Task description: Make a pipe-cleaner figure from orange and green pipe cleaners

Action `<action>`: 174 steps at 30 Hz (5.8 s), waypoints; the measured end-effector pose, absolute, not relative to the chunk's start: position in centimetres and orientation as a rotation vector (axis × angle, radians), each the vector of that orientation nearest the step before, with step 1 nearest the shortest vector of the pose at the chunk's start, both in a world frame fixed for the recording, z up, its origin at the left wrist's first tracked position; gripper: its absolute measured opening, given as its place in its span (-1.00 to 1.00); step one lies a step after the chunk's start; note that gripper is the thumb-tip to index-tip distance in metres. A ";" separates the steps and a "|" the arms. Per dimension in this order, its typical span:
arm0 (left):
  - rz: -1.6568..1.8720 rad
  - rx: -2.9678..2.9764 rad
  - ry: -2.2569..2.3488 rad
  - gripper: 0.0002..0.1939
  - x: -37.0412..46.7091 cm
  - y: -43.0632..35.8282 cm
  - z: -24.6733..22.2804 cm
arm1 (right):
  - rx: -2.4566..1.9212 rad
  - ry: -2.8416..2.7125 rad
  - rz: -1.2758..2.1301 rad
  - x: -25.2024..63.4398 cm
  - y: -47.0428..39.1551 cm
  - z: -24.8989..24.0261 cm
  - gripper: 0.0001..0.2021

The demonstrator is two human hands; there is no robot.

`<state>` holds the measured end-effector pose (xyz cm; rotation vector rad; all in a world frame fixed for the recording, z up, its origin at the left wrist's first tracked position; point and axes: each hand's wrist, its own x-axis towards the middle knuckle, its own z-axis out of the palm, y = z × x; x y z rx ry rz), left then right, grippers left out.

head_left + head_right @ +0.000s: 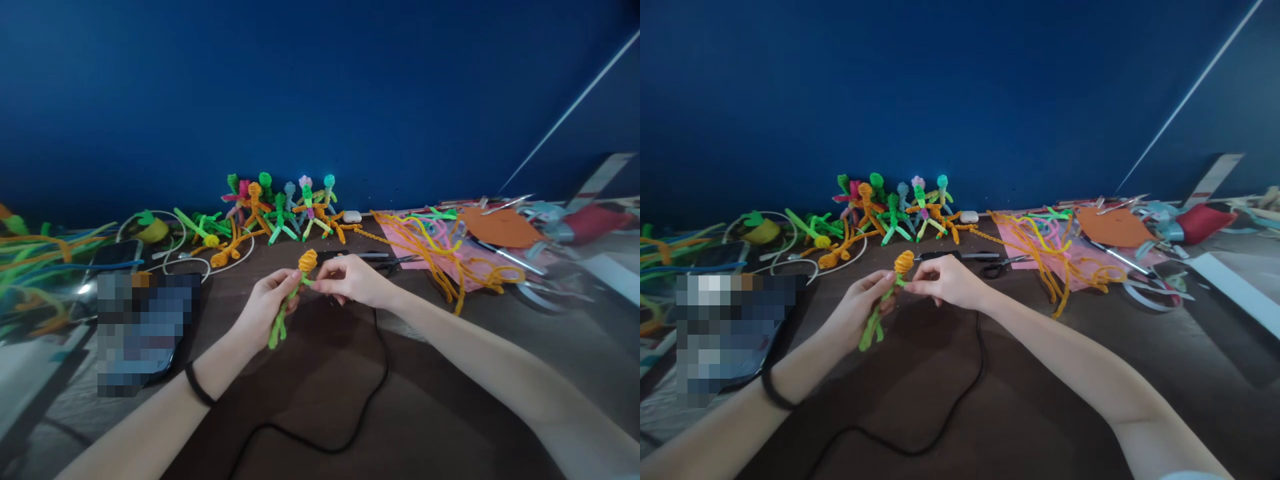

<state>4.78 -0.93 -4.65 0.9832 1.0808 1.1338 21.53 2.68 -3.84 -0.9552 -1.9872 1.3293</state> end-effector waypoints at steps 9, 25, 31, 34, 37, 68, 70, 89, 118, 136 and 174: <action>1.094 1.507 1.438 -0.75 5.3 -1.5 -3.6 | -0.950 -2.026 1.270 21.5 2.6 -4.1 -0.71; 1.144 1.281 1.305 -0.74 5.4 -1.6 -4.2 | -0.968 -1.969 1.345 21.6 2.8 -4.1 -0.65; 1.140 1.185 1.220 -0.77 5.4 -1.5 -4.3 | -1.012 -1.958 1.427 21.4 2.9 -4.6 -0.63; 1.125 1.125 1.178 -0.76 5.2 -1.3 -4.6 | -1.013 -1.941 1.458 21.4 2.9 -4.8 -0.64; 1.113 1.084 1.142 -0.76 5.0 -1.1 -5.0 | -1.014 -1.925 1.470 21.4 2.8 -4.8 -0.64; 1.117 0.711 1.007 -0.95 4.7 -0.5 -3.7 | -0.840 -1.849 1.535 21.3 2.8 -5.0 -0.67; 1.112 0.654 0.964 -0.94 4.7 -0.6 -3.6 | -0.820 -1.808 1.547 21.3 2.9 -5.0 -0.68; 1.185 0.931 1.109 -0.86 5.1 -1.1 -3.5 | -0.886 -1.760 1.482 20.8 2.8 -5.2 -0.69; 1.041 0.677 0.890 -0.87 5.0 -1.0 -2.8 | -0.821 -1.769 1.358 21.4 2.7 -4.6 -0.78; 1.183 0.916 0.971 -0.87 5.5 -0.8 -4.4 | -0.702 -1.658 1.485 20.8 2.4 -6.0 -0.75; 1.134 1.051 0.883 -0.81 5.5 -0.9 -5.1 | -0.644 -1.666 1.450 21.3 2.4 -6.0 -0.77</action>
